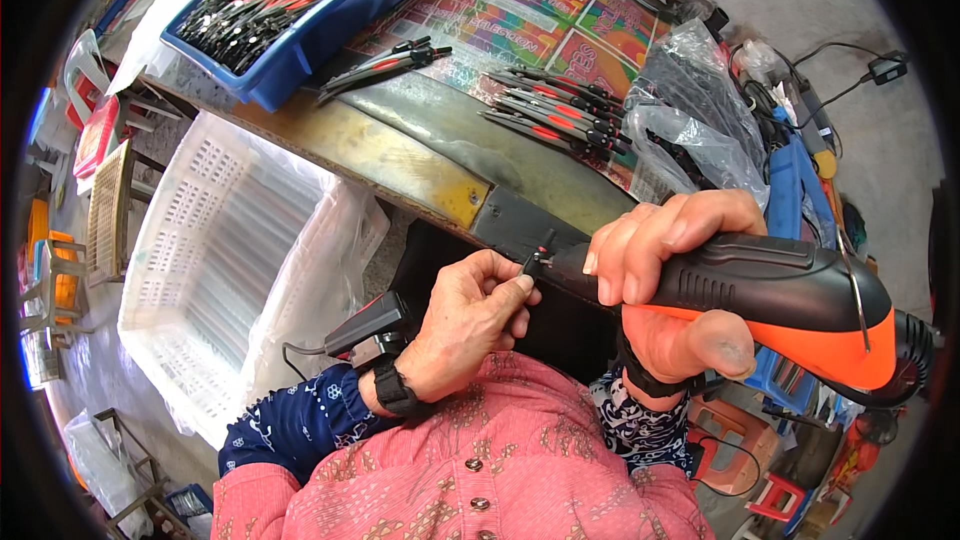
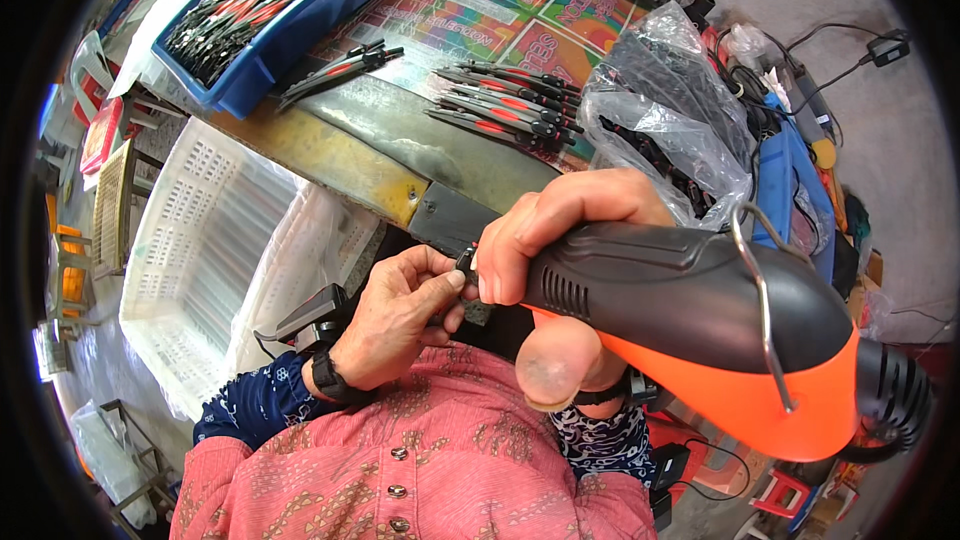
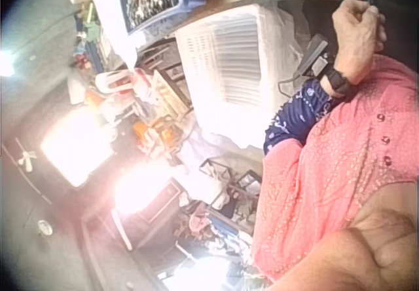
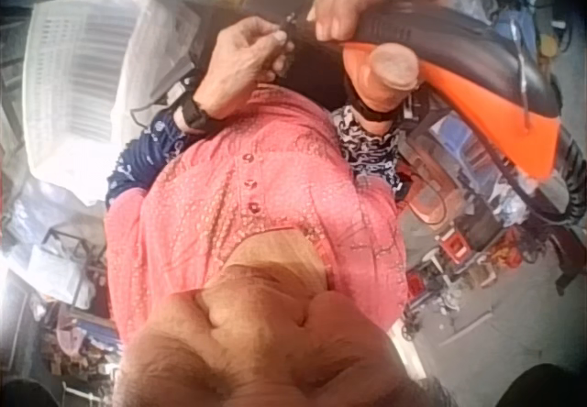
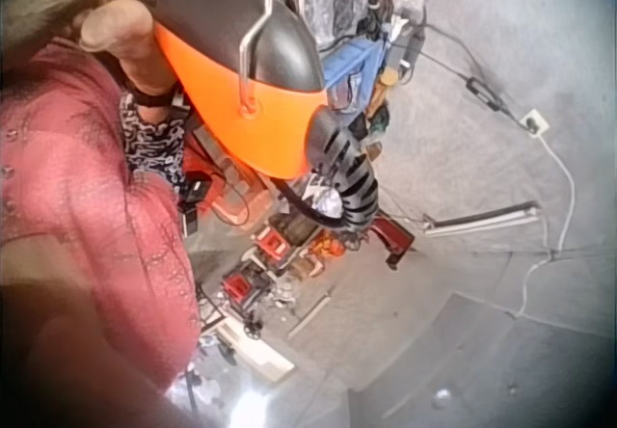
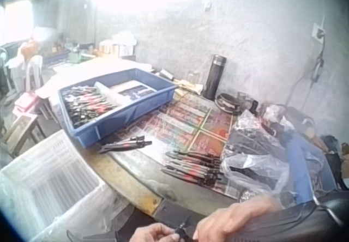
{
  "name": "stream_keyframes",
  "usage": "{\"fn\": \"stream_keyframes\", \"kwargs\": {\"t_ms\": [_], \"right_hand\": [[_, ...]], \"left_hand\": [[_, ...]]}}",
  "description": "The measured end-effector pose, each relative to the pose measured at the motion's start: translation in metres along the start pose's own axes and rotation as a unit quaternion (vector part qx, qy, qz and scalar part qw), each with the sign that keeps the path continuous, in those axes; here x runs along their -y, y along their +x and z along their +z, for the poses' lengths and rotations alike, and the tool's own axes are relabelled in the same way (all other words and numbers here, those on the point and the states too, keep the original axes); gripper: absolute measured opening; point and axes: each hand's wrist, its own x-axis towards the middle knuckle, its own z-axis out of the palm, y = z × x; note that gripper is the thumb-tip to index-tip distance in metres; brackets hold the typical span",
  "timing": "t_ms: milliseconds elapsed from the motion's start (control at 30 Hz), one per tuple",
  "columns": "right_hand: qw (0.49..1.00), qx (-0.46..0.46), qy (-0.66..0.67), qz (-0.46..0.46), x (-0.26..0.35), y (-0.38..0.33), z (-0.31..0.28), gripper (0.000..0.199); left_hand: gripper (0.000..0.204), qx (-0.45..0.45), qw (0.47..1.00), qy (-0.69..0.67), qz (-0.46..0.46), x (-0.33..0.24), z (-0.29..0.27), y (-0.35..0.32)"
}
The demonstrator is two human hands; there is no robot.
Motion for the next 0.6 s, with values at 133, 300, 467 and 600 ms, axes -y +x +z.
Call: {"fn": "stream_keyframes", "kwargs": {"t_ms": [133, 300, 467, 600], "right_hand": [[1.0, 0.013, -0.007, -0.009, -0.001, 0.0011, -0.0013, 0.076], [1.0, 0.006, 0.005, 0.005, 0.0, 0.0017, 0.0002, 0.074], [0.999, 0.031, -0.009, 0.025, 0.0022, 0.0033, 0.0019, 0.072], [0.998, 0.049, 0.011, 0.023, 0.0, 0.0067, 0.001, 0.07]], "left_hand": [[0.012, 0.002, 1.0, 0.001, 0.003, 0.0003, -0.0001, 0.0005], [0.013, -0.002, 1.0, 0.013, 0.012, 0.0012, 0.0002, 0.0004], [0.014, -0.015, 1.0, 0.009, 0.025, 0.0016, 0.0036, -0.0001], [0.014, -0.027, 0.999, 0.001, 0.026, -0.0005, 0.0059, -0.0011]]}}
